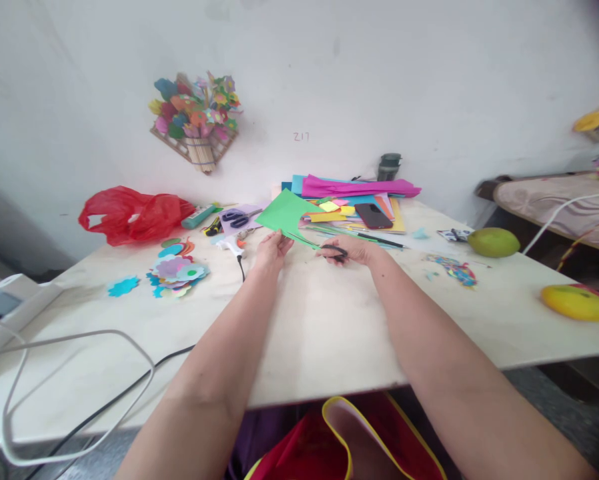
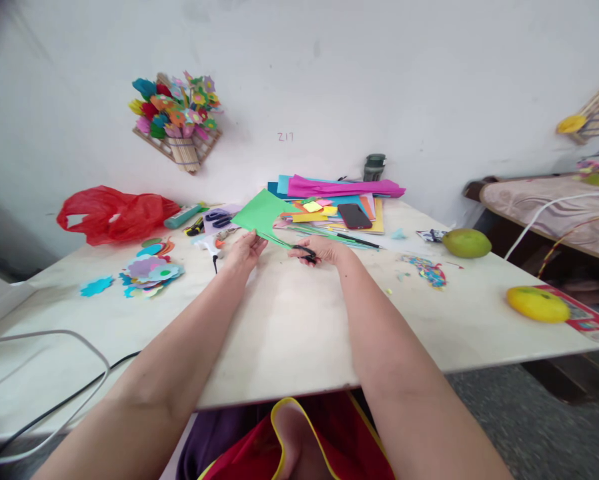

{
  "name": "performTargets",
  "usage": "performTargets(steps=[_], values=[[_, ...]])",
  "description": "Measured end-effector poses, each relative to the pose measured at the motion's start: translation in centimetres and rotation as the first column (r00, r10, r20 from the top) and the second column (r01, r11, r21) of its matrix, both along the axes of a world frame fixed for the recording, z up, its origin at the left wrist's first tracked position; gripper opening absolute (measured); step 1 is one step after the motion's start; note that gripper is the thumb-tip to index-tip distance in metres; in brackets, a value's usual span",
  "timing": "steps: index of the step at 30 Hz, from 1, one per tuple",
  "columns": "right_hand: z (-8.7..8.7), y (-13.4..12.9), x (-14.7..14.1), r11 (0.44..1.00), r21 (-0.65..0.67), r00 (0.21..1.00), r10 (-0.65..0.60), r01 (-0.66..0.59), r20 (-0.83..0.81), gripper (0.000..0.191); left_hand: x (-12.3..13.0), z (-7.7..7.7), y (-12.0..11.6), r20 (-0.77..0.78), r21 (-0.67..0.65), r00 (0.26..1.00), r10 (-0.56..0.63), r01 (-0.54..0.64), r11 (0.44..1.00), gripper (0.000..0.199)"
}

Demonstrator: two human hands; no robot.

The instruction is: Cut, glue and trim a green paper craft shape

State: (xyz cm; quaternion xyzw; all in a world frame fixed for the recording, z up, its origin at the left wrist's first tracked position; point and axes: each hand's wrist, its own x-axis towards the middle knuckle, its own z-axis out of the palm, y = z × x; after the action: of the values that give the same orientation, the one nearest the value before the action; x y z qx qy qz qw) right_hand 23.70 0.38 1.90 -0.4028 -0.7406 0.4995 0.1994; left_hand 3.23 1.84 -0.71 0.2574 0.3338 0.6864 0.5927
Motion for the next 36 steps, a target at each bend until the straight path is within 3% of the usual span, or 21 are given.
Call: performTargets(steps=[25, 36], values=[[0.08, 0.13, 0.01, 1.0, -0.02, 0.996, 0.011, -0.013, -0.089, 0.03, -0.26, -0.36, 0.43, 0.022, 0.04, 1.0, 0.002, -0.003, 0.999, 0.013], [0.38, -0.09, -0.11, 1.0, 0.02, 0.997, -0.004, 0.006, -0.078, 0.029, -0.43, -0.11, 0.13, 0.012, 0.0, 1.0, -0.009, 0.009, 1.0, 0.01]])
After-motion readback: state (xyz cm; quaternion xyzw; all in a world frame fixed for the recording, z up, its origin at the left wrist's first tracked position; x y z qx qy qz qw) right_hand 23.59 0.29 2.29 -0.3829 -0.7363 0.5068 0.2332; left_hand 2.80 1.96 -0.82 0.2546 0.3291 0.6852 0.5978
